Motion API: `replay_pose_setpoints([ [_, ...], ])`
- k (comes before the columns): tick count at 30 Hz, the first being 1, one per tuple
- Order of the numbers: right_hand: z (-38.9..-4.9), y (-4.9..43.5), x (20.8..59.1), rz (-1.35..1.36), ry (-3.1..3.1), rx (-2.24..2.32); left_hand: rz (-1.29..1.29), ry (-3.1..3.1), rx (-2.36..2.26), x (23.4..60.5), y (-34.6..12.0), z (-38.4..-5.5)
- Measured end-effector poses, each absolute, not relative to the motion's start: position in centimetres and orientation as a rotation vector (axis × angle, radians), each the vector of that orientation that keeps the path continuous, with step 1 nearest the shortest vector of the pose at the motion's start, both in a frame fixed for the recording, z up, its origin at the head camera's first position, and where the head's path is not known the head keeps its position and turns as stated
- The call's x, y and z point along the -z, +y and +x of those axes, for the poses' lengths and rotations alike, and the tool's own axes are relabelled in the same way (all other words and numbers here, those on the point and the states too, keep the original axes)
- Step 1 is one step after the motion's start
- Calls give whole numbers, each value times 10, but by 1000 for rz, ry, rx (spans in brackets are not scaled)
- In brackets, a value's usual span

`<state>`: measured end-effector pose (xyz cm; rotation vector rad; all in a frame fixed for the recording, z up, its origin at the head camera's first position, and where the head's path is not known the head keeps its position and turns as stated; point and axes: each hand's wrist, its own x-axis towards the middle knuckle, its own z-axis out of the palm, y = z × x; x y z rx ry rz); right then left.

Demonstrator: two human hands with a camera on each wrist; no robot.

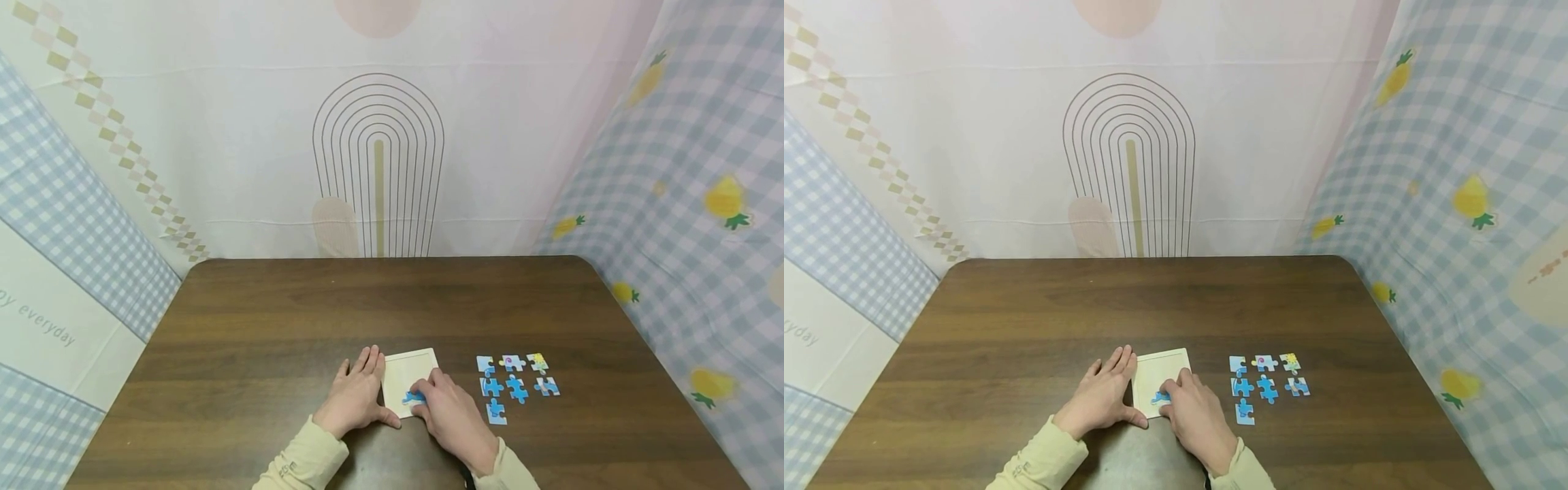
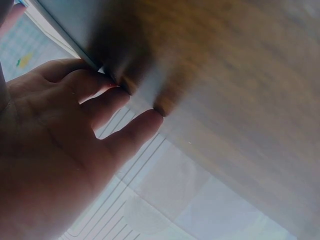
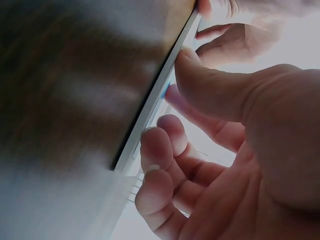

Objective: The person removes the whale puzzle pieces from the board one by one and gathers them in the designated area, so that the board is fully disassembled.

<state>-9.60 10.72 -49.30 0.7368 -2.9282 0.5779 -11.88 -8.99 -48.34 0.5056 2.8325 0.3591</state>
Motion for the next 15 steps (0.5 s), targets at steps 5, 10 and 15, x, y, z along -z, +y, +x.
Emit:
replay_pose_setpoints([
  [5, -95, 105, 491, 737, -2928, -559, 509, 2841, -369, 483, -90, -119],
  [10, -94, 103, 491, 750, -2923, -558, 507, 2846, -368, 484, -90, -119],
  [15, -94, 102, 491, 752, -2939, -543, 505, 2838, -367, 484, -89, -119],
])
